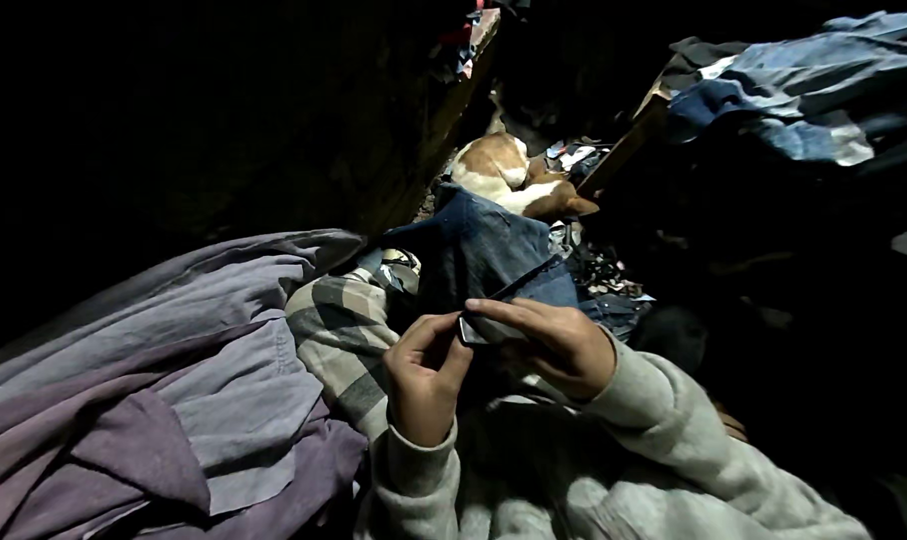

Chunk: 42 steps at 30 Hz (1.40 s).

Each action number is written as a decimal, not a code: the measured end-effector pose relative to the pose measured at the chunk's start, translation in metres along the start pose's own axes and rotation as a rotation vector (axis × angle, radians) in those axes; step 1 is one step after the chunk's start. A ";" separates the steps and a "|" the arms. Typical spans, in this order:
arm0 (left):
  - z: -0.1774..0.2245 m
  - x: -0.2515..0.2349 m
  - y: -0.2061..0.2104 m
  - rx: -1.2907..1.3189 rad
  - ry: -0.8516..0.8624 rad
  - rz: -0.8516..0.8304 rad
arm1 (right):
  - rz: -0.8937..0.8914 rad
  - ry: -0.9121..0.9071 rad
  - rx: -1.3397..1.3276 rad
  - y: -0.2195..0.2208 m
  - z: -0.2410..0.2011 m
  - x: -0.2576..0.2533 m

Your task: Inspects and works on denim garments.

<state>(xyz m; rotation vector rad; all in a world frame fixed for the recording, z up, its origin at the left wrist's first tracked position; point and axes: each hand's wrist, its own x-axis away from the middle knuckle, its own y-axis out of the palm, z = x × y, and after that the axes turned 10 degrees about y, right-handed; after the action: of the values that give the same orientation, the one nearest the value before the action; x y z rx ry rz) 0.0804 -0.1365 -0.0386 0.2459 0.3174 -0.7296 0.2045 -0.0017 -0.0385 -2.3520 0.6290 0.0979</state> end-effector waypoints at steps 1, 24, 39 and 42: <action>0.001 0.000 0.000 -0.015 0.018 -0.007 | -0.003 -0.008 0.004 -0.001 0.000 0.000; 0.007 -0.001 0.007 0.050 -0.013 -0.008 | 0.014 0.007 -0.106 -0.009 0.001 0.012; 0.008 0.002 0.012 0.113 -0.022 -0.024 | 0.187 0.061 0.003 -0.006 0.009 0.014; 0.005 0.000 0.009 0.102 -0.060 -0.034 | 0.168 0.067 -0.093 -0.009 0.017 0.016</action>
<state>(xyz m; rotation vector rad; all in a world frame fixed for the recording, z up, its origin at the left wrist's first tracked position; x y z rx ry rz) 0.0876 -0.1313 -0.0332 0.3151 0.2278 -0.7860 0.2240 0.0081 -0.0496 -2.3962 0.8715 0.1262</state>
